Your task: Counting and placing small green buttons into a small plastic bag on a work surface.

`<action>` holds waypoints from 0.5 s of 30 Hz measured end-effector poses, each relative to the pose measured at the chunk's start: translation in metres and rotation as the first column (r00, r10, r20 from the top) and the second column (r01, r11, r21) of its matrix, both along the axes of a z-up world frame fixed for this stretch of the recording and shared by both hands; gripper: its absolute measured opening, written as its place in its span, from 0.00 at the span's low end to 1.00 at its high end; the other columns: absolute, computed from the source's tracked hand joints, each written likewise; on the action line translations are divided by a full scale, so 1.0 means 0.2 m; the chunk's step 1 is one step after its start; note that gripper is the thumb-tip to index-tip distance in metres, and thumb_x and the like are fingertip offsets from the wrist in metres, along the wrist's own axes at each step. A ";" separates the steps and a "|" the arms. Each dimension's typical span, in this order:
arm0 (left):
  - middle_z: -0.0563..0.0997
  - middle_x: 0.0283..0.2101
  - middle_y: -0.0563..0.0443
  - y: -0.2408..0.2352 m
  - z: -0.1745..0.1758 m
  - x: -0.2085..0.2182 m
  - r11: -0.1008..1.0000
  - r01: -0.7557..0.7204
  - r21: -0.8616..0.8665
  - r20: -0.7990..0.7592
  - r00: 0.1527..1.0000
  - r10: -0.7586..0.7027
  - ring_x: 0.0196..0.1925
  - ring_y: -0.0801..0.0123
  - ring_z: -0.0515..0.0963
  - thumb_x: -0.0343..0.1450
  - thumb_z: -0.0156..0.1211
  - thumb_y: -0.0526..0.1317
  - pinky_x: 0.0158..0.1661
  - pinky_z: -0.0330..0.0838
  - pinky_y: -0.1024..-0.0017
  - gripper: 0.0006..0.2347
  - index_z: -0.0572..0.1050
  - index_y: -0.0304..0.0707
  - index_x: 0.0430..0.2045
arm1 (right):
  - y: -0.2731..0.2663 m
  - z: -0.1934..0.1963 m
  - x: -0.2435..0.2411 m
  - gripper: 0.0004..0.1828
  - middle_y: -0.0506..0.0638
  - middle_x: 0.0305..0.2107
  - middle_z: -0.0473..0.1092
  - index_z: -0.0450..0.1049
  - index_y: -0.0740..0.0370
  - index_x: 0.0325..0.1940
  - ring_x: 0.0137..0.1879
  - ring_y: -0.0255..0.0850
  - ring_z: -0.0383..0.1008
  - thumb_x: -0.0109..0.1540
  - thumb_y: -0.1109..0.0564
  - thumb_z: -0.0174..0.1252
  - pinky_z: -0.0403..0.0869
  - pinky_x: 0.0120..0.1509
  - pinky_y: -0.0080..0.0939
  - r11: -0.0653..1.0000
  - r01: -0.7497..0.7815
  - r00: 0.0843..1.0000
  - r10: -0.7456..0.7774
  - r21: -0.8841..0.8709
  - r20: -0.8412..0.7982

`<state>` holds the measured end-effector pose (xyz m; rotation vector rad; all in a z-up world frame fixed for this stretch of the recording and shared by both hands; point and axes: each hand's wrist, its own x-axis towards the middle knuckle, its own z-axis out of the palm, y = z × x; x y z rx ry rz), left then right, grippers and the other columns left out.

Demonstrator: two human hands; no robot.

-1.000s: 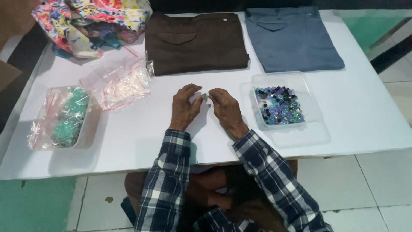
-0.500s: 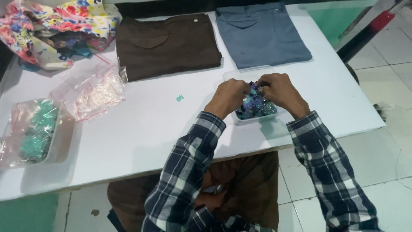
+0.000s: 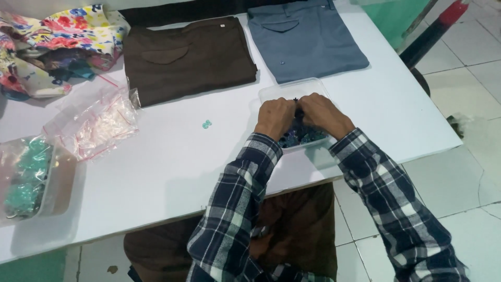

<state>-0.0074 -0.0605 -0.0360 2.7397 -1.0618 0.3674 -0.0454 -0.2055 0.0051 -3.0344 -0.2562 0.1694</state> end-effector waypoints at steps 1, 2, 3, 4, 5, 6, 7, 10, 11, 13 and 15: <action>0.81 0.20 0.50 0.01 0.01 -0.03 1.000 0.000 -0.002 -0.003 1.000 0.000 0.26 0.65 0.84 0.67 0.58 0.32 0.33 0.80 0.72 0.04 0.81 0.37 0.26 | 0.02 0.07 -0.03 0.11 0.63 0.37 0.79 0.81 0.64 0.44 0.48 0.56 0.81 0.58 0.64 0.63 0.80 0.53 0.51 1.000 0.000 1.000 0.000 -0.002 -0.003; 0.81 0.21 0.50 0.02 0.03 -0.04 1.000 -0.007 -0.007 0.018 1.000 0.007 0.28 0.65 0.85 0.68 0.59 0.32 0.34 0.80 0.73 0.04 0.81 0.38 0.27 | 0.04 0.16 -0.04 0.11 0.65 0.38 0.79 0.81 0.65 0.46 0.50 0.58 0.80 0.59 0.63 0.63 0.78 0.54 0.54 0.993 0.050 0.999 -0.048 0.110 -0.024; 0.82 0.23 0.49 0.04 0.05 -0.06 1.000 -0.014 -0.012 0.040 0.999 0.014 0.30 0.66 0.85 0.68 0.59 0.32 0.35 0.80 0.73 0.04 0.81 0.39 0.28 | 0.06 0.24 -0.05 0.12 0.68 0.40 0.78 0.81 0.66 0.48 0.51 0.61 0.79 0.61 0.62 0.62 0.77 0.54 0.57 0.971 0.101 0.994 -0.092 0.219 -0.050; 0.82 0.23 0.49 0.04 0.07 -0.05 1.000 -0.012 -0.013 0.042 0.999 0.013 0.30 0.66 0.85 0.68 0.59 0.32 0.35 0.80 0.73 0.04 0.81 0.39 0.28 | 0.04 0.26 -0.06 0.12 0.68 0.40 0.78 0.81 0.66 0.48 0.51 0.61 0.79 0.61 0.62 0.62 0.77 0.54 0.57 0.971 0.102 0.994 -0.094 0.217 -0.048; 0.82 0.23 0.48 0.04 0.10 -0.05 0.999 -0.001 -0.048 -0.016 1.000 0.001 0.30 0.63 0.85 0.68 0.59 0.32 0.35 0.81 0.71 0.04 0.81 0.37 0.29 | 0.03 0.28 -0.07 0.12 0.67 0.43 0.78 0.81 0.65 0.48 0.53 0.61 0.78 0.61 0.61 0.62 0.75 0.57 0.58 0.935 0.124 0.992 -0.115 0.332 -0.047; 0.83 0.24 0.46 0.05 0.11 -0.05 0.996 0.004 -0.084 -0.080 0.997 -0.011 0.30 0.61 0.86 0.67 0.59 0.31 0.35 0.82 0.69 0.05 0.82 0.36 0.30 | 0.02 0.29 -0.09 0.12 0.66 0.46 0.77 0.80 0.63 0.49 0.55 0.61 0.77 0.61 0.60 0.62 0.74 0.59 0.60 0.886 0.145 0.989 -0.134 0.441 -0.055; 0.83 0.24 0.46 0.06 0.10 -0.05 0.996 0.003 -0.085 -0.084 0.996 -0.010 0.30 0.61 0.86 0.67 0.59 0.31 0.35 0.82 0.69 0.05 0.82 0.36 0.30 | 0.01 0.28 -0.10 0.12 0.66 0.46 0.77 0.80 0.63 0.49 0.55 0.61 0.77 0.61 0.60 0.62 0.74 0.59 0.60 0.886 0.146 0.989 -0.133 0.439 -0.060; 0.83 0.27 0.44 0.07 0.12 -0.04 0.988 0.003 -0.154 -0.133 0.991 -0.024 0.31 0.59 0.86 0.68 0.59 0.31 0.37 0.82 0.69 0.06 0.81 0.36 0.35 | -0.01 0.27 -0.09 0.10 0.65 0.44 0.78 0.80 0.63 0.46 0.54 0.60 0.78 0.60 0.63 0.62 0.74 0.59 0.59 0.854 0.124 0.992 -0.115 0.505 -0.049; 0.83 0.26 0.44 0.07 0.14 -0.04 0.985 -0.005 -0.171 -0.163 0.986 -0.024 0.31 0.58 0.86 0.68 0.58 0.30 0.36 0.82 0.69 0.07 0.81 0.36 0.36 | -0.01 0.27 -0.09 0.10 0.64 0.44 0.78 0.80 0.61 0.46 0.55 0.60 0.77 0.61 0.63 0.62 0.74 0.58 0.59 0.866 0.125 0.992 -0.119 0.484 -0.043; 0.83 0.26 0.44 0.07 0.14 -0.05 0.983 -0.013 -0.185 -0.198 0.980 -0.024 0.31 0.58 0.86 0.69 0.57 0.29 0.36 0.82 0.69 0.08 0.81 0.36 0.37 | -0.01 0.25 -0.09 0.10 0.62 0.44 0.78 0.81 0.59 0.47 0.56 0.60 0.77 0.61 0.62 0.61 0.74 0.58 0.58 0.876 0.131 0.991 -0.125 0.465 -0.042; 0.81 0.22 0.46 0.05 0.10 -0.02 0.985 -0.047 -0.168 -0.156 0.988 0.020 0.29 0.60 0.85 0.67 0.58 0.29 0.33 0.81 0.71 0.06 0.82 0.37 0.30 | -0.01 0.25 -0.08 0.11 0.61 0.44 0.79 0.82 0.57 0.47 0.57 0.60 0.76 0.61 0.61 0.61 0.74 0.60 0.56 0.900 0.103 0.994 -0.102 0.424 -0.026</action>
